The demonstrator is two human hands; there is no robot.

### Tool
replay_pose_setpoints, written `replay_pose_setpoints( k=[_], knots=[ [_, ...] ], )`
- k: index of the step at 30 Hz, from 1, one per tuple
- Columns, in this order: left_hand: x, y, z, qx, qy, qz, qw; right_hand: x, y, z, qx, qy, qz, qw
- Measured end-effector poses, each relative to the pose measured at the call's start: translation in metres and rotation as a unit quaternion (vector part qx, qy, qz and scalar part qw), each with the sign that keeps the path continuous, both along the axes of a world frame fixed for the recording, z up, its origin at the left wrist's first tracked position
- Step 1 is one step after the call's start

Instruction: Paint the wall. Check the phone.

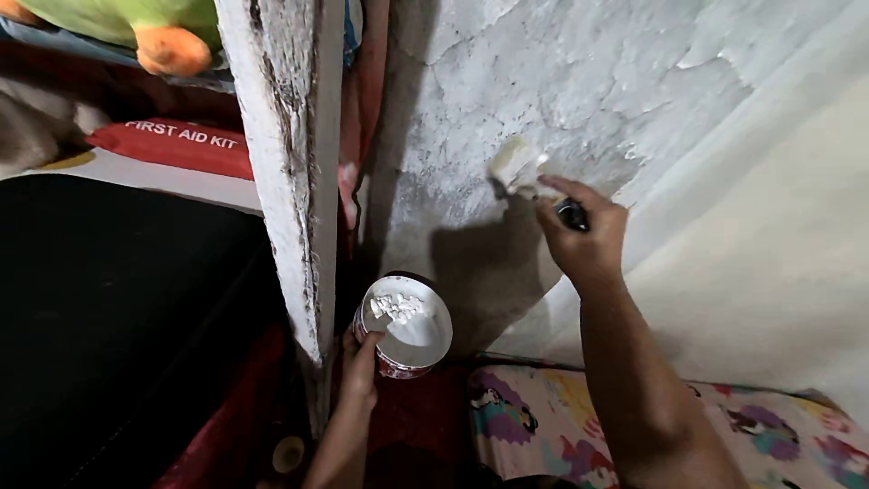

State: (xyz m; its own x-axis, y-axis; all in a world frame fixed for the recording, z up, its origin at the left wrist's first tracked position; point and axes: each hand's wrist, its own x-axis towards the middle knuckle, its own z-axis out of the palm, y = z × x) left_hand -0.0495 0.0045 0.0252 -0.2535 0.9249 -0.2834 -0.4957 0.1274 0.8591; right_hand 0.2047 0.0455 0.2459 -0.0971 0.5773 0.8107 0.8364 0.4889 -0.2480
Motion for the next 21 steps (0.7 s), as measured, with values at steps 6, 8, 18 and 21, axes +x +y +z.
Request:
replay_pose_setpoints(
  k=[6, 8, 18, 21],
  knots=[
    [0.004, -0.002, 0.003, -0.014, 0.006, -0.016, 1.000, -0.003, 0.006, -0.003, -0.093, -0.039, 0.045, 0.994],
    [0.003, -0.002, 0.002, -0.012, 0.004, -0.016, 1.000, 0.004, 0.004, 0.004, -0.093, -0.027, 0.044, 0.994],
    [-0.005, 0.000, 0.000, -0.005, 0.007, -0.008, 1.000, -0.005, 0.008, -0.008, -0.059, -0.033, 0.004, 0.998],
    [-0.002, -0.001, 0.002, -0.004, 0.002, -0.003, 1.000, -0.006, 0.000, 0.007, -0.094, -0.046, 0.008, 0.994]
  ],
)
